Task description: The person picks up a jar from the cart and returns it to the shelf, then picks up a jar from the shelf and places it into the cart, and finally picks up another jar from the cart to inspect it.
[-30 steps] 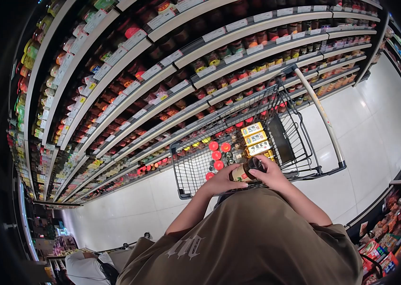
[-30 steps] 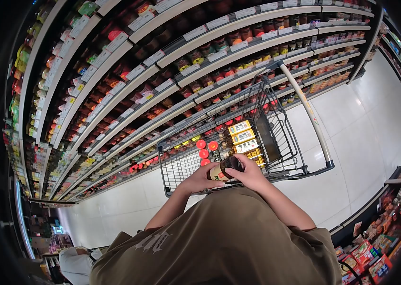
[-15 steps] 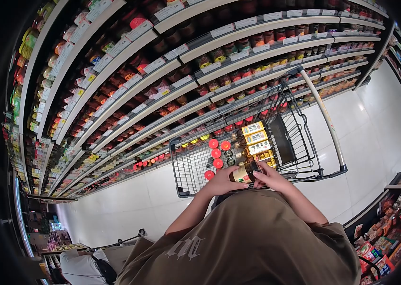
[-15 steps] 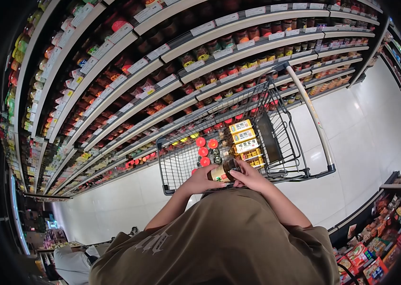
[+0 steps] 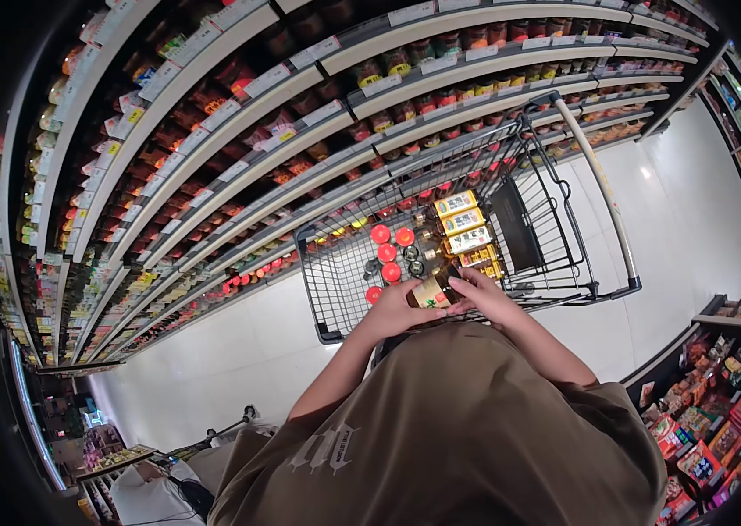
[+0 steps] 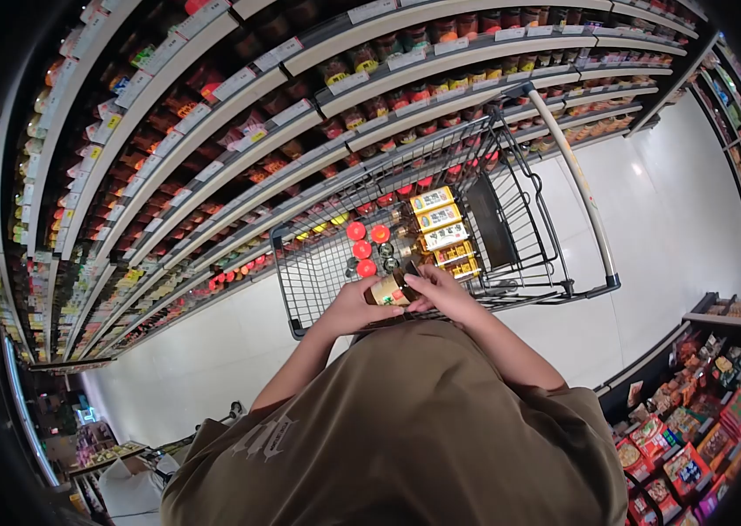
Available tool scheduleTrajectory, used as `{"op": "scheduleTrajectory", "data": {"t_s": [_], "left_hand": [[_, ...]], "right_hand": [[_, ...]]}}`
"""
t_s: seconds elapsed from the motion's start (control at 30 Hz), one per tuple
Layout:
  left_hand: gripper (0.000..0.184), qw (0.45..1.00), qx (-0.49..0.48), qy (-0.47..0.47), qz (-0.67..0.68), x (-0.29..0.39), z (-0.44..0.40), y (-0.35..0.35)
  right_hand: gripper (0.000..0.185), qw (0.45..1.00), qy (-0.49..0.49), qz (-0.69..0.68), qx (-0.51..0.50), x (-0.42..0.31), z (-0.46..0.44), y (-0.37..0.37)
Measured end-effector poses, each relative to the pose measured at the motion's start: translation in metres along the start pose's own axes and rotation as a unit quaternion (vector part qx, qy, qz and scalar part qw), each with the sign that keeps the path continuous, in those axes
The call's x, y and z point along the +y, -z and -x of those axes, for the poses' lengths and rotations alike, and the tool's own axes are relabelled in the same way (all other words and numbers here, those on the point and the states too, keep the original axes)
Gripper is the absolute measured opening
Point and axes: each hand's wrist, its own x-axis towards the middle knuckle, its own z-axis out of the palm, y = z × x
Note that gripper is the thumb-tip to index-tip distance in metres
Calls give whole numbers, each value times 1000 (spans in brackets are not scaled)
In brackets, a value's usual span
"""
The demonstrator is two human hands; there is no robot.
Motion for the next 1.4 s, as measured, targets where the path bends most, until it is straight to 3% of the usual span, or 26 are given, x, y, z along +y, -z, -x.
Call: {"op": "scheduleTrajectory", "data": {"t_s": [0.23,0.3,0.37,0.43,0.5,0.53,0.57,0.63,0.7,0.77,0.83,0.97,1.03,1.17,1.23,1.27,1.3,1.4], "left_hand": [[52,998,-56,-8,-40,-42,0,33],[55,980,-119,-60,148,-60,0,43],[54,979,-105,-69,164,-71,1,56],[44,984,-88,35,149,-61,4,76],[44,988,-40,-50,141,-112,-11,84],[45,992,-9,-52,114,-133,-14,87],[46,994,22,-52,89,-147,-14,92],[57,989,46,49,-131,-149,1,109],[70,916,7,138,-376,-175,7,116],[90,843,-26,199,-499,-199,20,110],[91,804,-107,313,-494,-230,21,101],[92,831,-126,322,-436,-240,31,96],[91,839,-98,288,-451,-231,38,96],[91,851,-76,277,-440,-238,38,95],[91,854,-53,268,-443,-238,40,94],[92,855,-51,271,-440,-239,41,94],[92,855,-50,273,-439,-233,42,95],[92,850,-88,304,-421,-218,42,99]], "right_hand": [[37,999,20,15,35,10,-23,-23],[37,999,10,10,38,12,-29,-25],[43,997,-17,-45,53,8,-34,-29],[47,996,-22,-66,60,0,-42,-32],[44,992,26,-102,67,-14,-53,-33],[39,987,23,-106,121,-22,-59,-35],[38,991,49,-82,91,-29,-67,-26],[41,983,151,-10,104,-66,-82,-33],[44,954,241,-23,177,-96,-112,-33],[36,935,307,59,166,-143,-135,-30],[37,905,397,77,135,-211,-134,-67],[48,842,508,123,134,-296,-182,-81],[59,730,573,289,236,-328,-214,-70],[77,639,531,449,329,-364,-221,-81],[77,599,530,503,328,-370,-220,-87],[76,621,521,502,301,-373,-219,-90],[75,599,529,524,295,-375,-214,-97],[76,473,530,638,297,-382,-221,-98]]}}
